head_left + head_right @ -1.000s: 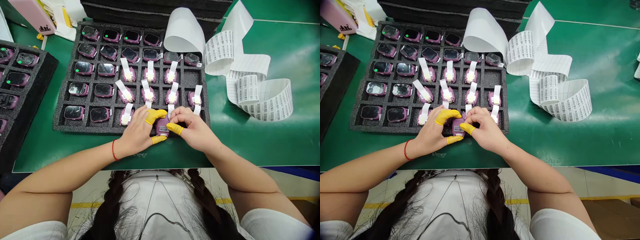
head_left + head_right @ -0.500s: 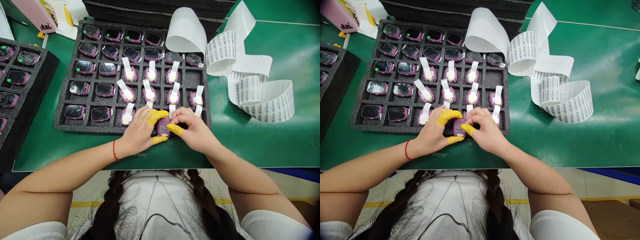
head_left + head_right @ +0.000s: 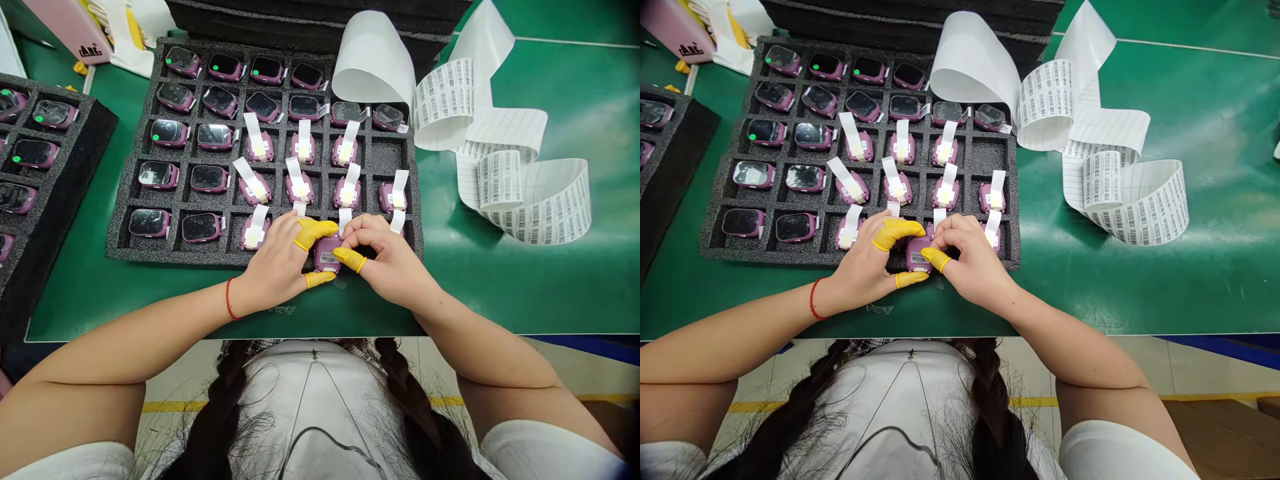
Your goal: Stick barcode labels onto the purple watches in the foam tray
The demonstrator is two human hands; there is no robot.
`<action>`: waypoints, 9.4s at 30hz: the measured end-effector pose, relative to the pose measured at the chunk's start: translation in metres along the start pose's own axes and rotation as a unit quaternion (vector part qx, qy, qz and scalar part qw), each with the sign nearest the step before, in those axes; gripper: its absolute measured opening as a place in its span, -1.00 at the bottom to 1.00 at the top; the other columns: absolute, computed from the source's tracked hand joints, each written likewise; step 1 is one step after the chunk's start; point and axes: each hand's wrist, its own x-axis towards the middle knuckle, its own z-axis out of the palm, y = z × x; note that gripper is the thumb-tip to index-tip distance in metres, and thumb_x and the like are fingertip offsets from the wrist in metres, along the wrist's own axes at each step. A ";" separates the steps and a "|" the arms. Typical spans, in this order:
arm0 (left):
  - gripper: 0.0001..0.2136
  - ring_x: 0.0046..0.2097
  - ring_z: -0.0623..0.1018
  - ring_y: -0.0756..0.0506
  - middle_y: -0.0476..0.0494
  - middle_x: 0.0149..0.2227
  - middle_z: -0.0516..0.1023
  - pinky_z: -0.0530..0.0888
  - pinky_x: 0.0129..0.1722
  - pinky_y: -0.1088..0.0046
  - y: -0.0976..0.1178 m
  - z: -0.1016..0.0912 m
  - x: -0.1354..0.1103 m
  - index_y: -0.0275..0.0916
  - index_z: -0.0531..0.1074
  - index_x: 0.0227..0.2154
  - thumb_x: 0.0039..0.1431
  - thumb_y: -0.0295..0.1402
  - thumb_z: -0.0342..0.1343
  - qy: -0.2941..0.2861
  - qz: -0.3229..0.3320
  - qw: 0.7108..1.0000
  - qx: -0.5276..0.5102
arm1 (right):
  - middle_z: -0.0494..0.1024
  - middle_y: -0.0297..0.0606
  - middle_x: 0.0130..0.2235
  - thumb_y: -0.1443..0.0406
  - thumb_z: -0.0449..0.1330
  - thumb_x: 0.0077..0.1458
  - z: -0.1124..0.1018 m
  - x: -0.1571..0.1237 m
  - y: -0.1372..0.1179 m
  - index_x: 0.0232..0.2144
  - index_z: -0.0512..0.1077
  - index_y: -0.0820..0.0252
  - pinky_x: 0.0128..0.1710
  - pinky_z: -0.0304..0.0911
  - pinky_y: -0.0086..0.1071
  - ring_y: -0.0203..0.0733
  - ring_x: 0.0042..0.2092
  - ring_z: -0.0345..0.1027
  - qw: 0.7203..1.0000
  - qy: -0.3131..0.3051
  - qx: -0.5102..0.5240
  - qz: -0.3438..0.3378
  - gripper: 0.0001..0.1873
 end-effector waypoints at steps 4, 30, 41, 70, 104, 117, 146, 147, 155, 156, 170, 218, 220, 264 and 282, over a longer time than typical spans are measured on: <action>-0.50 0.04 0.43 -0.22 -0.18 0.00 0.46 0.27 0.22 0.01 0.000 0.000 0.000 -0.17 0.17 0.09 0.17 -0.15 0.20 0.003 0.003 1.000 0.006 | 0.46 -0.26 -0.27 0.34 0.23 0.06 0.003 -0.001 0.002 -0.54 0.41 0.12 0.00 0.18 -0.12 -0.12 -0.10 0.25 1.000 0.010 -0.013 -0.017 -0.86; -0.43 0.21 0.32 -0.29 -0.30 0.07 0.40 0.12 0.27 -0.09 -0.002 -0.018 0.006 -0.23 0.22 0.16 0.13 -0.18 0.22 -0.091 0.015 0.995 0.027 | 0.48 -0.23 -0.33 0.02 0.19 0.16 0.012 0.008 0.017 -0.43 0.44 0.14 -0.15 0.10 -0.17 -0.10 -0.20 0.22 0.989 0.040 -0.119 -0.082 -0.67; -0.74 -0.20 0.58 -0.09 -0.13 -0.18 0.60 0.54 -0.18 0.36 0.006 -0.031 0.061 -0.24 0.47 -0.12 0.13 -0.31 0.24 -0.006 -0.160 0.964 -0.212 | 0.44 -0.27 -0.33 0.23 0.04 0.27 -0.021 0.008 0.002 -0.43 0.44 0.11 -0.12 0.21 -0.23 -0.19 -0.20 0.30 0.941 0.301 0.039 -0.149 -0.73; -0.61 0.05 0.43 -0.22 -0.30 -0.04 0.47 0.36 0.05 0.32 -0.103 -0.117 0.012 -0.34 0.42 0.03 0.14 -0.35 0.21 -0.156 -0.166 0.947 0.228 | 0.46 -0.29 -0.34 0.39 0.15 0.17 -0.001 0.003 0.015 -0.42 0.45 0.14 -0.28 0.23 -0.33 -0.24 -0.27 0.30 0.912 0.218 -0.109 -0.329 -0.87; -0.89 -0.09 0.59 -0.05 -0.20 -0.04 0.57 0.57 -0.22 0.46 0.000 -0.010 -0.002 -0.23 0.53 -0.25 0.21 -0.44 0.11 0.022 -0.077 0.975 -0.209 | 0.52 -0.18 -0.29 0.37 0.15 0.19 0.006 0.002 0.009 -0.28 0.42 0.16 -0.33 0.36 -0.34 -0.23 -0.28 0.37 0.879 0.031 -0.177 -0.442 -0.95; -0.93 -0.10 0.58 -0.04 -0.21 -0.07 0.53 0.57 -0.12 0.41 0.000 -0.009 -0.003 -0.24 0.51 -0.28 0.19 -0.45 0.15 0.058 -0.024 0.980 -0.191 | 0.59 -0.21 -0.25 0.36 0.13 0.24 0.007 0.001 0.008 -0.20 0.34 0.13 -0.26 0.36 -0.30 -0.19 -0.20 0.46 0.911 0.035 -0.199 -0.360 -0.92; -0.93 -0.05 0.56 -0.07 -0.22 -0.01 0.49 0.55 -0.10 0.37 0.003 -0.011 -0.005 -0.22 0.49 -0.29 0.23 -0.42 0.10 0.010 -0.067 0.980 -0.186 | 0.60 -0.24 -0.24 0.33 0.17 0.21 -0.005 -0.008 -0.003 -0.33 0.43 0.10 -0.20 0.25 -0.25 -0.19 -0.23 0.41 0.908 0.043 -0.229 -0.349 -0.94; -0.93 -0.05 0.56 -0.07 -0.22 0.00 0.49 0.55 -0.11 0.38 0.003 -0.012 -0.005 -0.22 0.49 -0.29 0.22 -0.42 0.11 0.008 -0.067 0.980 -0.187 | 0.59 -0.25 -0.24 0.32 0.19 0.19 -0.009 -0.009 -0.005 -0.35 0.44 0.10 -0.20 0.27 -0.26 -0.20 -0.22 0.41 0.927 0.043 -0.195 -0.319 -0.94; -0.85 0.02 0.54 -0.11 -0.27 -0.02 0.49 0.53 -0.03 0.33 0.000 -0.016 -0.007 -0.23 0.52 -0.34 0.26 -0.40 0.06 0.017 0.002 0.980 -0.200 | 0.45 -0.26 -0.28 0.16 0.35 -0.06 -0.018 0.006 -0.002 -0.58 0.45 0.18 -0.30 0.28 -0.33 -0.27 -0.30 0.32 0.984 0.041 0.173 0.025 -0.75; -0.85 0.01 0.54 -0.11 -0.26 -0.02 0.49 0.53 -0.04 0.34 0.000 -0.016 -0.007 -0.23 0.53 -0.34 0.26 -0.39 0.06 0.015 0.005 0.980 -0.201 | 0.45 -0.27 -0.29 0.15 0.36 -0.09 -0.017 0.008 -0.001 -0.60 0.45 0.19 -0.32 0.27 -0.34 -0.29 -0.32 0.30 0.978 0.037 0.200 0.040 -0.73; -0.35 0.07 0.43 -0.21 -0.22 0.05 0.45 0.42 0.04 0.17 0.003 -0.015 -0.009 -0.15 0.08 0.20 0.12 -0.32 0.28 -0.033 -0.027 0.997 -0.059 | 0.40 -0.29 -0.22 0.21 0.30 0.04 -0.007 0.002 0.000 -0.53 0.48 0.16 -0.08 0.18 -0.26 -0.24 -0.17 0.29 0.983 -0.013 0.171 0.059 -0.81; -0.46 -0.06 0.45 -0.20 -0.24 -0.06 0.47 0.39 0.02 0.17 0.001 -0.001 -0.010 -0.21 0.10 0.17 0.21 -0.25 0.18 0.022 0.031 0.999 -0.013 | 0.47 -0.27 -0.25 0.34 0.23 0.06 0.014 -0.005 0.001 -0.53 0.45 0.12 -0.01 0.19 -0.12 -0.11 -0.08 0.27 0.999 0.025 -0.010 -0.023 -0.87; -0.46 -0.06 0.46 -0.19 -0.22 -0.05 0.47 0.38 0.01 0.16 0.001 -0.001 -0.010 -0.18 0.09 0.18 0.22 -0.23 0.17 0.018 0.026 0.999 -0.016 | 0.48 -0.26 -0.26 0.33 0.22 0.09 0.014 -0.007 0.001 -0.51 0.43 0.12 -0.05 0.20 -0.12 -0.11 -0.09 0.29 0.997 0.034 -0.041 -0.056 -0.86; -0.74 -0.17 0.58 -0.05 -0.15 -0.12 0.61 0.50 -0.12 0.42 -0.021 -0.055 0.006 -0.27 0.43 -0.04 0.26 -0.29 0.09 0.049 -0.197 0.965 -0.169 | 0.52 -0.22 -0.27 0.08 0.09 0.19 0.002 0.014 0.029 -0.44 0.48 0.07 -0.13 0.27 -0.17 -0.11 -0.21 0.37 0.989 0.127 -0.002 -0.072 -0.70; -0.71 -0.05 0.47 -0.18 -0.18 -0.12 0.51 0.40 -0.04 0.35 -0.065 -0.125 -0.028 -0.24 0.48 -0.10 0.12 -0.29 0.25 -0.144 -0.185 0.958 0.164 | 0.48 -0.20 -0.32 0.12 0.11 0.14 0.005 0.015 0.028 -0.47 0.48 0.10 -0.14 0.26 -0.15 -0.11 -0.22 0.33 0.990 0.112 -0.016 -0.082 -0.73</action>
